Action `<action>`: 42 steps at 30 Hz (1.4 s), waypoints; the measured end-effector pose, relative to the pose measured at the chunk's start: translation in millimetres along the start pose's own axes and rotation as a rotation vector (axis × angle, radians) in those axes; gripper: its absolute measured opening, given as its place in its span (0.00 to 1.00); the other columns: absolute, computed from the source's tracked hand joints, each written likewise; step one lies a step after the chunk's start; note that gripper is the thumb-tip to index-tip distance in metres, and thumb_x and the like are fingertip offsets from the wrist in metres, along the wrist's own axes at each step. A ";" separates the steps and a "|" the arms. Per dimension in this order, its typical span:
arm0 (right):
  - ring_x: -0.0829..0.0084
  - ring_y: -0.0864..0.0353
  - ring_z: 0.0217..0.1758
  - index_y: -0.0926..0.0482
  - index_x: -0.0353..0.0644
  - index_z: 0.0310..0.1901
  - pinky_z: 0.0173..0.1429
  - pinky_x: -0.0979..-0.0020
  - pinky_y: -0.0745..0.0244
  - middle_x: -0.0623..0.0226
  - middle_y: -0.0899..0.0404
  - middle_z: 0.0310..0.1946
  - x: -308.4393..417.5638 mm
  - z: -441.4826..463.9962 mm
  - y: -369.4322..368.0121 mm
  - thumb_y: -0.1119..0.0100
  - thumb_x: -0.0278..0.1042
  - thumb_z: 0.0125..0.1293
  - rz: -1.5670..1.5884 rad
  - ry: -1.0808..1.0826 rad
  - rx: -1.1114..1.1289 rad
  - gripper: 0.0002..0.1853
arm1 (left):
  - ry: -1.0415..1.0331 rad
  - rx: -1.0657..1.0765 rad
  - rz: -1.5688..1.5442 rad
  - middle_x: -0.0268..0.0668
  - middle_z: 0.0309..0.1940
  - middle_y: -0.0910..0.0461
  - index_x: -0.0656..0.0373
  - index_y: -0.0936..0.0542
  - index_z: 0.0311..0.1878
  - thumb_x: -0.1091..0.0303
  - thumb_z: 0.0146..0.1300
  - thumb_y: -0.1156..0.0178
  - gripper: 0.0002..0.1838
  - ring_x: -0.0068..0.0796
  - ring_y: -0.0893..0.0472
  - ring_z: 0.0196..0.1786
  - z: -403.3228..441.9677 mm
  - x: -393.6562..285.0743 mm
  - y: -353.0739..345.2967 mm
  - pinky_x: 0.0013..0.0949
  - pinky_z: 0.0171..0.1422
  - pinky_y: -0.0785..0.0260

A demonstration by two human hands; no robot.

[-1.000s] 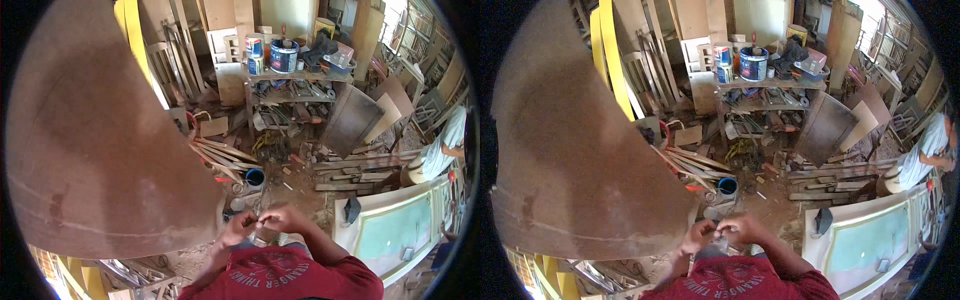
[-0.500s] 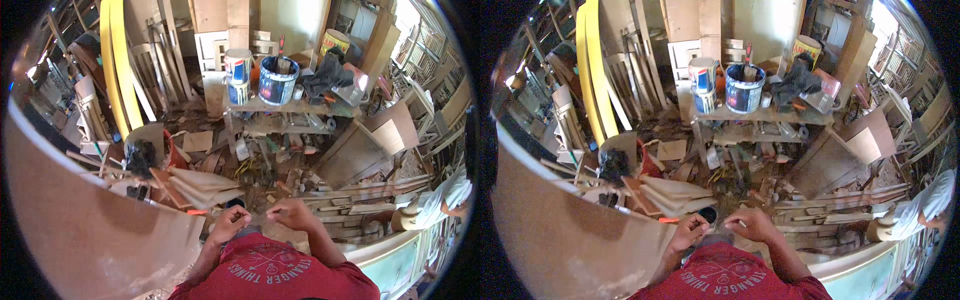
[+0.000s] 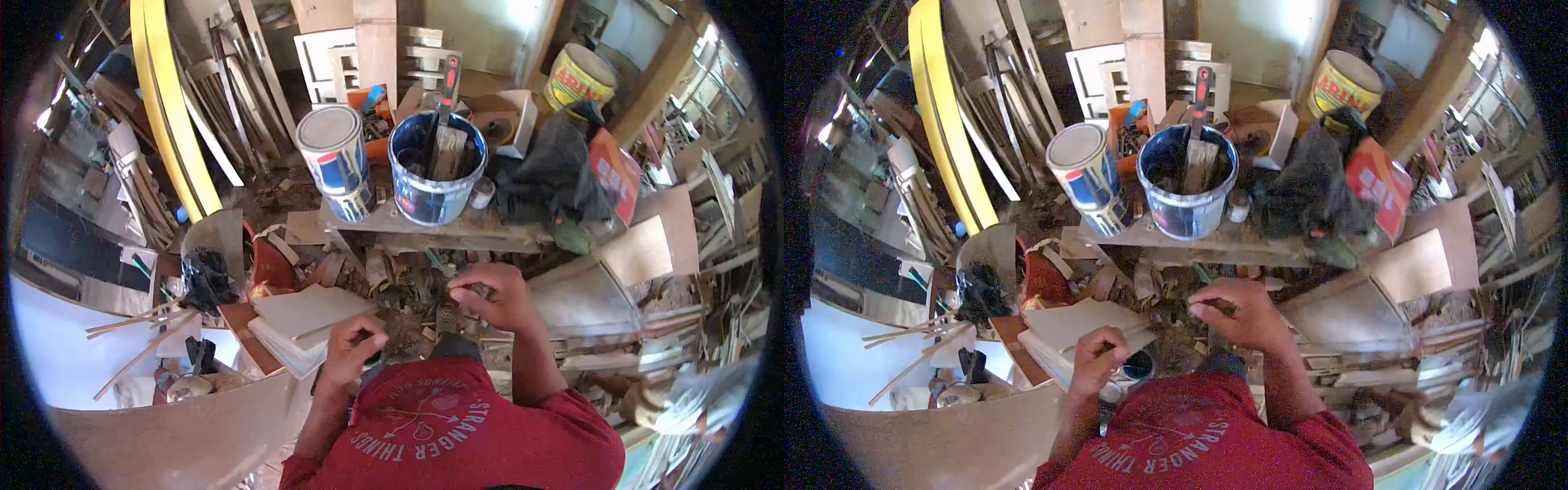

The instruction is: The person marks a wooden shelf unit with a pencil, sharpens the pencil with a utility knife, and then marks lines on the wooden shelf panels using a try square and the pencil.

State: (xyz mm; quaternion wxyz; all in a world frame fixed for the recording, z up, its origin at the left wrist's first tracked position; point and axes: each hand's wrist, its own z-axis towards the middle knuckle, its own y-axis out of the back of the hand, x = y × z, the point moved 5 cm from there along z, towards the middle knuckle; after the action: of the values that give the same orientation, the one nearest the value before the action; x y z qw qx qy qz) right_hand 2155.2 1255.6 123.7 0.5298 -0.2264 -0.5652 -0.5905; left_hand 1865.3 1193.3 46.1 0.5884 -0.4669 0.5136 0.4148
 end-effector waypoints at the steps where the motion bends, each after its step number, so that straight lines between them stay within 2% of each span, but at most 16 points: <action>1: 0.59 0.05 0.48 0.07 0.39 0.49 0.54 0.62 0.14 0.57 0.05 0.44 -9.4 18.1 6.7 0.22 0.35 0.72 0.010 0.031 0.035 0.10 | 0.020 -0.060 -0.017 0.34 0.33 0.19 0.60 0.18 0.39 0.65 0.72 0.28 0.10 0.21 0.23 0.33 8.3 -0.5 -3.5 0.29 0.37 0.32; 4: 0.57 0.05 0.47 0.08 0.38 0.47 0.54 0.61 0.14 0.57 0.05 0.44 -23.9 69.3 40.7 0.23 0.34 0.72 0.085 0.040 0.007 0.09 | 0.056 -0.170 -0.045 0.35 0.34 0.19 0.60 0.19 0.41 0.62 0.73 0.28 0.12 0.22 0.24 0.32 37.7 0.3 -16.6 0.30 0.38 0.32; 6: 0.61 0.06 0.45 0.08 0.38 0.47 0.52 0.62 0.15 0.58 0.06 0.42 -33.0 93.4 61.3 0.24 0.30 0.71 0.133 0.100 -0.079 0.07 | 0.066 -0.205 -0.068 0.35 0.35 0.19 0.60 0.19 0.41 0.62 0.73 0.27 0.13 0.22 0.24 0.34 60.0 -4.1 -29.4 0.30 0.39 0.32; 9: 0.65 0.09 0.42 0.09 0.34 0.48 0.48 0.63 0.17 0.58 0.09 0.40 -54.7 117.9 80.2 0.25 0.25 0.71 0.216 0.206 -0.203 0.07 | 0.046 -0.262 -0.087 0.34 0.38 0.16 0.62 0.15 0.41 0.72 0.70 0.26 0.07 0.21 0.21 0.37 101.3 -25.1 -44.8 0.28 0.42 0.30; 16: 0.61 0.08 0.42 0.10 0.35 0.46 0.50 0.63 0.15 0.55 0.08 0.40 -90.2 125.9 83.9 0.25 0.20 0.65 0.406 0.172 -0.276 0.09 | -0.153 -0.283 0.634 0.36 0.34 0.12 0.61 0.14 0.42 0.73 0.68 0.24 0.07 0.27 0.13 0.36 215.2 -99.5 -60.8 0.32 0.42 0.24; 22: 0.60 0.08 0.43 0.10 0.36 0.47 0.51 0.62 0.14 0.54 0.07 0.41 -109.0 129.4 91.6 0.24 0.21 0.66 0.402 0.082 -0.216 0.09 | -0.119 -0.277 0.776 0.36 0.36 0.12 0.61 0.12 0.47 0.74 0.68 0.24 0.08 0.23 0.14 0.36 284.1 -121.8 -68.3 0.30 0.43 0.22; 23: 0.60 0.08 0.43 0.10 0.36 0.47 0.51 0.62 0.14 0.54 0.07 0.41 -111.3 130.7 92.9 0.24 0.21 0.66 0.405 0.071 -0.213 0.09 | -0.013 -0.304 0.727 0.36 0.38 0.11 0.62 0.12 0.47 0.72 0.68 0.24 0.09 0.24 0.13 0.38 292.3 -121.5 -70.8 0.31 0.46 0.22; 26: 0.60 0.07 0.43 0.09 0.36 0.47 0.51 0.62 0.15 0.55 0.07 0.40 -112.5 134.2 96.6 0.25 0.21 0.66 0.418 0.026 -0.195 0.09 | -0.248 -0.251 0.921 0.37 0.41 0.11 0.64 0.13 0.48 0.71 0.69 0.24 0.10 0.24 0.13 0.42 330.4 -132.3 -80.7 0.31 0.50 0.21; 27: 0.60 0.07 0.43 0.09 0.36 0.47 0.51 0.62 0.15 0.55 0.07 0.40 -112.0 135.3 97.0 0.25 0.21 0.66 0.422 0.011 -0.187 0.09 | -0.183 -0.260 0.909 0.42 0.47 0.09 0.63 0.13 0.52 0.67 0.69 0.23 0.14 0.33 0.10 0.49 345.2 -132.9 -83.6 0.37 0.57 0.19; 30: 0.67 0.16 0.40 0.11 0.33 0.47 0.46 0.65 0.23 0.56 0.12 0.41 -110.3 137.7 95.2 0.27 0.25 0.72 0.404 0.079 -0.225 0.07 | -0.469 -0.302 0.984 0.51 0.45 0.10 0.63 0.16 0.59 0.62 0.68 0.23 0.22 0.54 0.09 0.51 391.2 -130.0 -100.6 0.50 0.56 0.19; 33: 0.61 0.09 0.40 0.09 0.36 0.46 0.51 0.63 0.16 0.56 0.08 0.39 -110.0 139.8 97.8 0.25 0.20 0.65 0.407 0.036 -0.275 0.09 | -0.291 -0.290 1.001 0.55 0.46 0.10 0.64 0.20 0.62 0.59 0.67 0.25 0.27 0.59 0.09 0.54 423.7 -104.6 -103.4 0.54 0.56 0.18; 36: 0.60 0.10 0.42 0.09 0.37 0.47 0.53 0.63 0.17 0.55 0.08 0.42 -110.8 142.9 98.6 0.25 0.18 0.63 0.407 0.050 -0.311 0.11 | -0.152 -0.479 1.056 0.57 0.45 0.11 0.64 0.22 0.60 0.62 0.67 0.26 0.25 0.60 0.10 0.54 415.1 -116.3 -99.4 0.55 0.55 0.18; 37: 0.58 0.11 0.47 0.09 0.37 0.48 0.57 0.61 0.17 0.53 0.09 0.48 -111.3 143.9 100.1 0.24 0.20 0.63 0.371 0.049 -0.306 0.12 | -0.229 -0.565 1.138 0.58 0.45 0.12 0.62 0.24 0.60 0.64 0.65 0.27 0.24 0.59 0.10 0.54 407.3 -124.8 -92.6 0.56 0.55 0.17; 38: 0.56 0.11 0.53 0.09 0.37 0.50 0.62 0.58 0.18 0.50 0.11 0.53 -111.7 144.6 102.0 0.23 0.22 0.63 0.337 0.043 -0.299 0.14 | -0.056 -0.643 1.125 0.58 0.50 0.13 0.63 0.26 0.64 0.64 0.65 0.26 0.28 0.61 0.10 0.53 398.4 -128.8 -83.1 0.57 0.56 0.18; 39: 0.54 0.12 0.58 0.10 0.38 0.52 0.66 0.56 0.19 0.48 0.12 0.58 -111.3 145.3 103.4 0.23 0.23 0.63 0.302 0.035 -0.290 0.15 | -0.097 -0.692 1.198 0.58 0.54 0.14 0.64 0.29 0.69 0.64 0.64 0.26 0.34 0.62 0.11 0.55 387.8 -131.5 -76.6 0.56 0.57 0.17; 42: 0.47 0.26 0.78 0.15 0.36 0.65 0.80 0.49 0.33 0.41 0.27 0.74 -93.6 160.9 106.5 0.22 0.35 0.69 0.003 0.048 -0.300 0.25 | -0.313 -0.825 1.470 0.60 0.62 0.17 0.69 0.37 0.80 0.63 0.64 0.24 0.47 0.64 0.13 0.60 368.9 -130.1 -67.1 0.55 0.59 0.16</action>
State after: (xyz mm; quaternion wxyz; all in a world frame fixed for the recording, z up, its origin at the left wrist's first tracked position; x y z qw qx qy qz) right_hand 2227.2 1457.6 129.8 0.5042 -0.2897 -0.4573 -0.6728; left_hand 1993.7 1537.3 196.8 0.0175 -0.1296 0.4067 0.9041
